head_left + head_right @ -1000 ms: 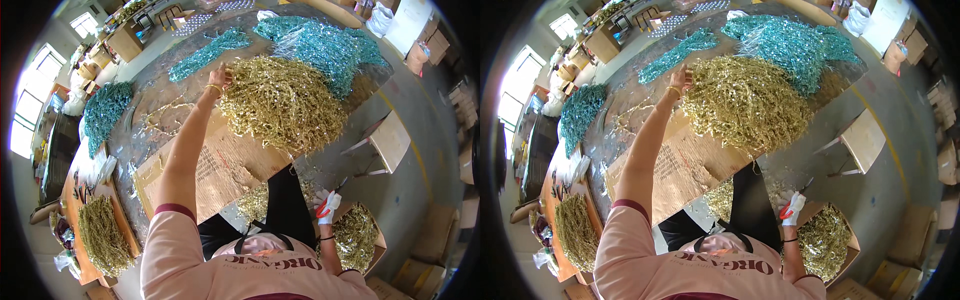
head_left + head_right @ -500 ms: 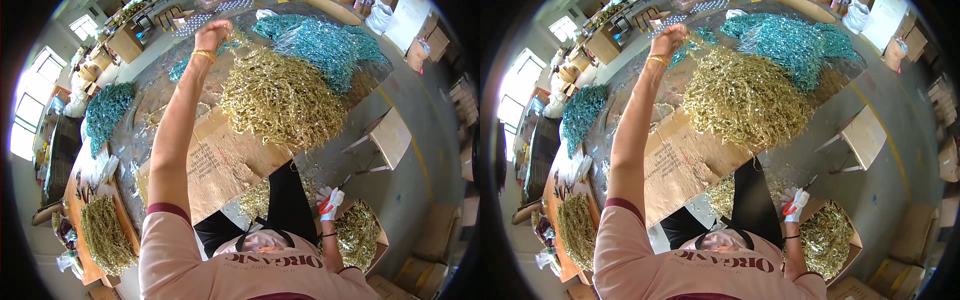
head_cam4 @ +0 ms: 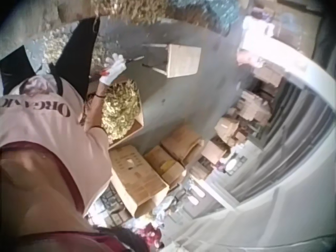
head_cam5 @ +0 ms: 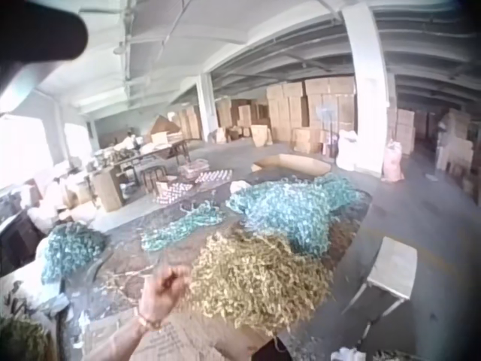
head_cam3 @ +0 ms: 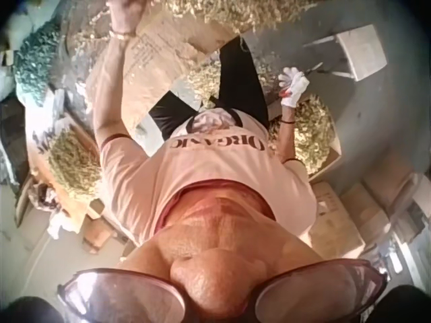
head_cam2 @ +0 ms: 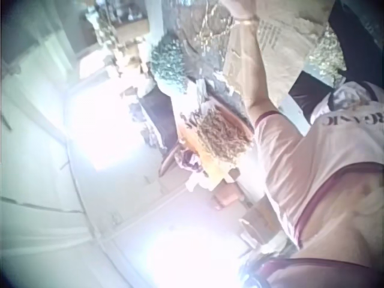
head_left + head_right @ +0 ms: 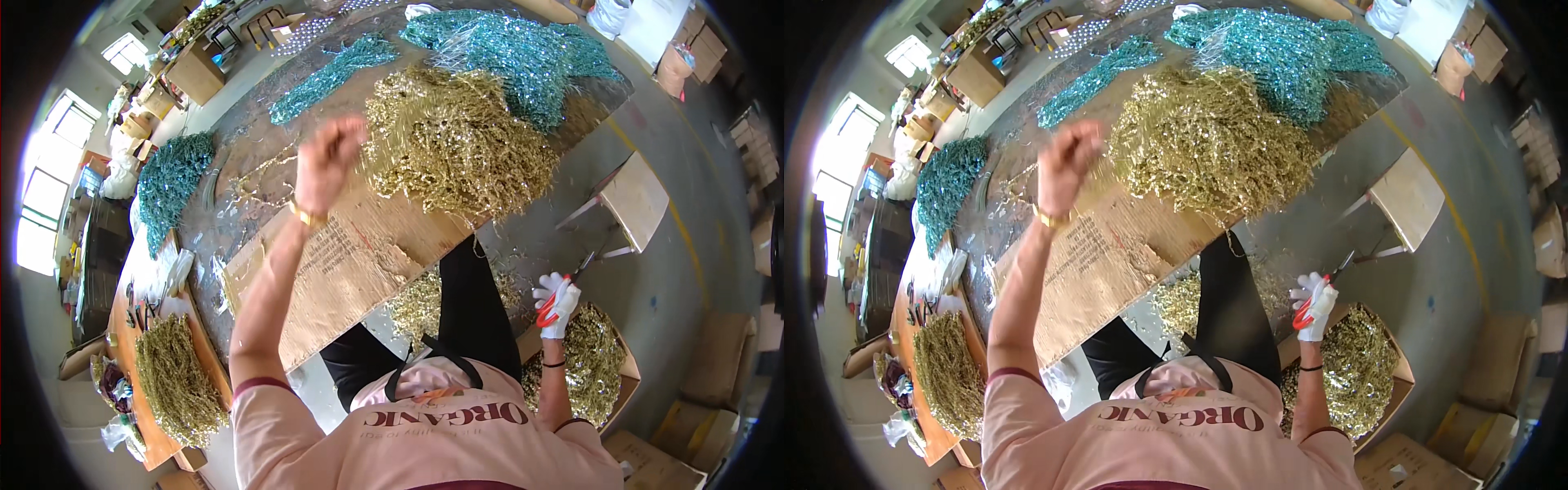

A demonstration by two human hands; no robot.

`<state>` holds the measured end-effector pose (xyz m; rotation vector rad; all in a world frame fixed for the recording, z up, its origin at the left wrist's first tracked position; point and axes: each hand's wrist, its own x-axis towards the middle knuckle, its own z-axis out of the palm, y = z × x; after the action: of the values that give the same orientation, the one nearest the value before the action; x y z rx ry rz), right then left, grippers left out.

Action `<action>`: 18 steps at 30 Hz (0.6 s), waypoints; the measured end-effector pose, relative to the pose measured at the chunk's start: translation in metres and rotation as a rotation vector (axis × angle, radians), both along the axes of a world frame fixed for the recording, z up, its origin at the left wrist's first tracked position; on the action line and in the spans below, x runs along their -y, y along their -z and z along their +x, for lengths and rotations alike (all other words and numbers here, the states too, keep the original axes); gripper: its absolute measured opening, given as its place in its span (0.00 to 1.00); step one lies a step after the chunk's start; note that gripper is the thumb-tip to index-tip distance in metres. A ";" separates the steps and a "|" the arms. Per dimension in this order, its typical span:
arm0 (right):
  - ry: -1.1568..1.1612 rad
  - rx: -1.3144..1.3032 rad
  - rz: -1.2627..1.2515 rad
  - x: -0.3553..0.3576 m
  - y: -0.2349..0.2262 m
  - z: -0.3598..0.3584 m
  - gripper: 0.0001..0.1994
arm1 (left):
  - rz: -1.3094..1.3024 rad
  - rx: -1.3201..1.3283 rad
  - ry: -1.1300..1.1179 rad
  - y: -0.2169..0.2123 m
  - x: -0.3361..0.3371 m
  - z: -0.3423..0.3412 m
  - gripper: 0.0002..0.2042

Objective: The person is cutting strips of gold tinsel and placing them on a cardboard template in a workshop environment.

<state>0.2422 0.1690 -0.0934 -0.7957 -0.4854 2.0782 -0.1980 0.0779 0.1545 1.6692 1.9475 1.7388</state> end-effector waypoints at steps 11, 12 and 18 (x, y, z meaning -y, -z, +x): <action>-0.368 0.962 1.506 -0.075 -0.225 -0.266 0.12 | -0.256 0.444 0.173 0.091 0.057 0.063 0.17; -0.191 1.015 1.731 -0.050 -0.245 -0.281 0.13 | -0.333 0.141 0.047 0.087 0.064 0.060 0.17; -0.335 1.464 1.702 -0.071 -0.236 -0.318 0.19 | -0.665 -0.173 0.097 0.029 0.115 0.039 0.22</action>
<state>-0.0758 0.2401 0.1429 -0.8758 -2.6507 0.2524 -0.1588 -0.0375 0.1260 1.6405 2.1317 0.7842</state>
